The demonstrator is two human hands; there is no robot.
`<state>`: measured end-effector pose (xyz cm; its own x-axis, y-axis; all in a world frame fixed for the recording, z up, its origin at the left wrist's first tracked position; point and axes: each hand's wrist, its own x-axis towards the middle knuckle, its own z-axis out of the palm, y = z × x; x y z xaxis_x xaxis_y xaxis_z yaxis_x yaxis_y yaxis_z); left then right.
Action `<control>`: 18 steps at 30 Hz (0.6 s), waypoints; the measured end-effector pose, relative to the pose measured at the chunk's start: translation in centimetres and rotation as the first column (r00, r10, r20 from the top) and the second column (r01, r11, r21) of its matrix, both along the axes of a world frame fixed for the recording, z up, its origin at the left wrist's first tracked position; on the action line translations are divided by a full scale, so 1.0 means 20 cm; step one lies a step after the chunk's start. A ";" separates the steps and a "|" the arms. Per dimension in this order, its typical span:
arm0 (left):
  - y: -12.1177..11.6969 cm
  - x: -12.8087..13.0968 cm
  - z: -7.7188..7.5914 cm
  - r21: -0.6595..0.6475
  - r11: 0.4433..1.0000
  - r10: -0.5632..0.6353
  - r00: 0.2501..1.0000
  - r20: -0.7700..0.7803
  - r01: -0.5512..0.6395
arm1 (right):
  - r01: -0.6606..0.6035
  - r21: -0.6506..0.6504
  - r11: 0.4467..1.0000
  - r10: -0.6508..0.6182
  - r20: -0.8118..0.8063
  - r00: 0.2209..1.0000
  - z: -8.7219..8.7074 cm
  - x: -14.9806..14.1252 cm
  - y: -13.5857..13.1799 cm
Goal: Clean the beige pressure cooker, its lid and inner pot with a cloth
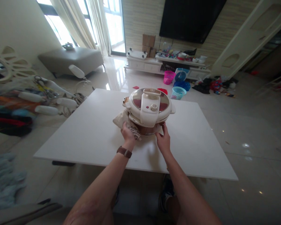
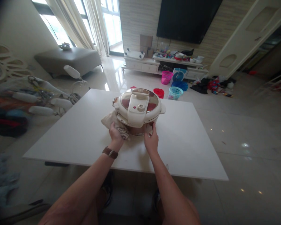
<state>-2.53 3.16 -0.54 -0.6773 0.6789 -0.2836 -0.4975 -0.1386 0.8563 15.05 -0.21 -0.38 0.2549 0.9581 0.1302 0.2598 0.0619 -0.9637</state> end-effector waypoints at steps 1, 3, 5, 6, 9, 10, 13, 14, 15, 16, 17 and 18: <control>0.01 -0.02 0.03 0.008 0.998 0.061 0.998 0.015 -0.061 | 0.003 0.001 1.000 -0.003 0.002 1.000 0.00 0.00 0.00; 0.02 -0.08 0.11 0.076 0.981 0.183 0.981 -0.057 -0.179 | 0.001 0.008 1.000 -0.001 0.007 1.000 0.00 0.00 0.00; 0.02 -0.12 0.19 0.150 0.972 0.214 0.951 -0.224 -0.183 | -0.012 0.019 1.000 0.012 0.011 1.000 -0.01 0.01 0.00; 0.01 -0.13 0.24 0.183 0.976 0.180 0.916 -0.359 -0.121 | -0.018 0.022 1.000 0.018 0.012 1.000 -0.02 0.01 0.00; -0.06 -0.12 0.35 0.143 0.960 -0.006 0.527 -0.850 0.242 | -0.032 0.020 0.999 0.032 0.012 0.999 -0.03 0.02 0.00; -0.08 -0.10 0.39 0.073 0.937 -0.046 0.327 -0.944 0.341 | -0.036 0.021 0.999 0.036 0.009 0.999 -0.03 0.02 0.00; -0.11 -0.05 0.45 -0.075 0.898 -0.088 0.010 -0.996 0.434 | -0.048 0.029 0.998 0.048 0.001 0.999 -0.03 0.02 0.00; -0.11 -0.04 0.45 -0.084 0.906 -0.100 0.018 -0.995 0.414 | -0.050 0.029 0.998 0.050 0.002 0.999 -0.03 0.02 0.00; -0.09 -0.04 0.45 -0.080 0.923 -0.113 0.065 -0.991 0.377 | -0.049 0.026 0.998 0.049 0.006 0.999 -0.03 0.02 0.00; -0.07 -0.05 0.43 -0.072 0.940 -0.122 0.134 -0.983 0.333 | -0.049 0.022 0.999 0.049 0.011 0.999 -0.03 0.02 0.00; -0.04 -0.06 0.42 -0.060 0.955 -0.125 0.210 -0.970 0.289 | -0.048 0.017 0.999 0.047 0.017 0.999 -0.03 0.03 0.00; -0.02 -0.08 0.40 -0.046 0.967 -0.119 0.286 -0.951 0.249 | -0.047 0.013 0.999 0.047 0.021 0.999 -0.03 0.03 0.00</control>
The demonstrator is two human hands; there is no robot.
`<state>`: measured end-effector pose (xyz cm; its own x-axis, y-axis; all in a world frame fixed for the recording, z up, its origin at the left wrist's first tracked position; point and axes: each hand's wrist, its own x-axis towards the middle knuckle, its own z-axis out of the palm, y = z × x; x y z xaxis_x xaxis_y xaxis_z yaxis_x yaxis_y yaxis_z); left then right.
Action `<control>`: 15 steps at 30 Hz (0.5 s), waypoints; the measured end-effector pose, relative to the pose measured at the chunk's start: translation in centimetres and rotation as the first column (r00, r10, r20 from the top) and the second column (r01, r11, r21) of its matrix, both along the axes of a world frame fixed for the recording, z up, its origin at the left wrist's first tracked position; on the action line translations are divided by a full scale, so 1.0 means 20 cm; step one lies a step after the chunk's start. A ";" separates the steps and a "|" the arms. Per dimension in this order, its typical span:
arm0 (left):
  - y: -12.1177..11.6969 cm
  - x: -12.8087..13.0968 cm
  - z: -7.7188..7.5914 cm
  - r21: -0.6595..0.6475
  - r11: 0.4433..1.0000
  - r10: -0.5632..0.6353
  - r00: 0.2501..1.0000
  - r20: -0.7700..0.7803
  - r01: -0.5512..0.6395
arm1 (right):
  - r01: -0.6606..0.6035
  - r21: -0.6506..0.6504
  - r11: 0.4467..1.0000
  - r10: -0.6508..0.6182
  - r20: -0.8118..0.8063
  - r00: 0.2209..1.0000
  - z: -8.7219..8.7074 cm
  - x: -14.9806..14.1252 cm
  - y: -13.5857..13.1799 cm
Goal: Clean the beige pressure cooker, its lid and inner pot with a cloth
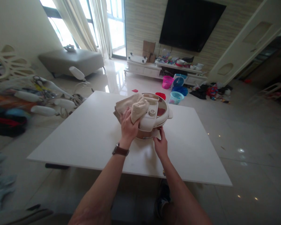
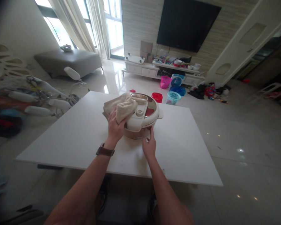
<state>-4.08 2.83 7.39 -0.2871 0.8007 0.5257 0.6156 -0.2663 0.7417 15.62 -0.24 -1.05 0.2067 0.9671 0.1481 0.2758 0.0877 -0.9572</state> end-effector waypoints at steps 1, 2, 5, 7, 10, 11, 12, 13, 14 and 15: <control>0.02 -0.02 -0.02 -0.001 0.999 0.038 0.997 0.073 -0.038 | -0.003 -0.004 1.000 0.003 0.002 1.000 0.00 0.00 0.00; 0.04 -0.03 -0.03 0.000 0.998 0.065 0.989 0.136 -0.065 | -0.008 -0.006 1.000 0.008 0.003 1.000 -0.01 0.01 0.00; 0.04 -0.02 -0.03 0.023 0.997 0.071 0.979 0.190 -0.077 | -0.027 -0.007 1.000 0.027 0.003 1.000 -0.02 0.01 0.00; 0.00 0.02 0.00 0.045 0.999 0.020 0.997 0.078 -0.024 | -0.032 0.007 0.999 0.032 -0.001 0.999 -0.02 0.01 0.00; -0.08 0.10 0.06 0.026 0.995 -0.092 0.988 -0.124 0.096 | -0.028 0.036 0.999 0.029 -0.015 0.999 -0.02 0.00 -0.01; -0.09 0.12 0.07 0.015 0.993 -0.113 0.982 -0.152 0.117 | -0.025 0.040 0.999 0.025 -0.018 1.000 -0.02 0.00 0.00; -0.10 0.12 0.07 0.011 0.992 -0.119 0.981 -0.156 0.122 | -0.022 0.042 0.999 0.022 -0.018 1.000 -0.02 0.00 0.00; -0.09 0.12 0.07 0.015 0.994 -0.109 0.985 -0.137 0.112 | -0.021 0.042 0.999 0.021 -0.015 1.000 -0.02 0.00 0.00; -0.08 0.10 0.05 0.027 0.996 -0.084 0.992 -0.097 0.087 | -0.021 0.040 0.999 0.021 -0.009 1.000 -0.02 0.00 0.00; -0.07 0.08 0.03 0.045 0.998 -0.048 0.998 -0.038 0.050 | -0.022 0.038 0.999 0.023 -0.003 1.000 -0.02 0.00 0.00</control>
